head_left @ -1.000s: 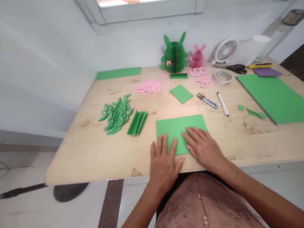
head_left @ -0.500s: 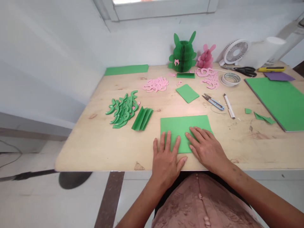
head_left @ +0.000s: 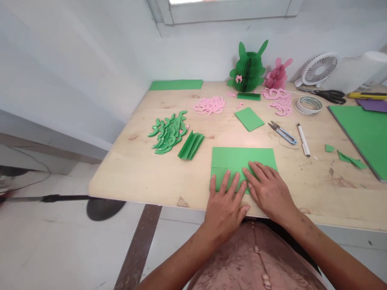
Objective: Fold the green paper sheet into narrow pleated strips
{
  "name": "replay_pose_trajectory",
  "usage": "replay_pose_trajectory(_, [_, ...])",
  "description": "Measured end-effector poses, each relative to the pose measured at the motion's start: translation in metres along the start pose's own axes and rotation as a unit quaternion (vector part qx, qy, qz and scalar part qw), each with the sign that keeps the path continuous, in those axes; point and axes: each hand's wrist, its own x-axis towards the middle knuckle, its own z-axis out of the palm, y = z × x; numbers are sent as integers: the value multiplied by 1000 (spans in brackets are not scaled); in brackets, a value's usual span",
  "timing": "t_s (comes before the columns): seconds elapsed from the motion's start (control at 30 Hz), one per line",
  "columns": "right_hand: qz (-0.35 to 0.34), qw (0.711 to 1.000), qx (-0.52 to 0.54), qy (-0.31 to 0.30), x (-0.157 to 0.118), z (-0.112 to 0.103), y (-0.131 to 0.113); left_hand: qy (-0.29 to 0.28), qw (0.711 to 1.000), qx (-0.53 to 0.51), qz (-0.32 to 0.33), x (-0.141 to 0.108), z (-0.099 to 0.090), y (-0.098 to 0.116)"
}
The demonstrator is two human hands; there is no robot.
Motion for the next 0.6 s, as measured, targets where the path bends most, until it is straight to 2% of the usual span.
replay_pose_trajectory(0.27, [-7,1000,-4,-1,0,1,0,5,1000,11,26,-19,-2,9])
replay_pose_trajectory(0.6, [-11,1000,-2,18,-1,0,0,2,1000,3,-15,-23,4,21])
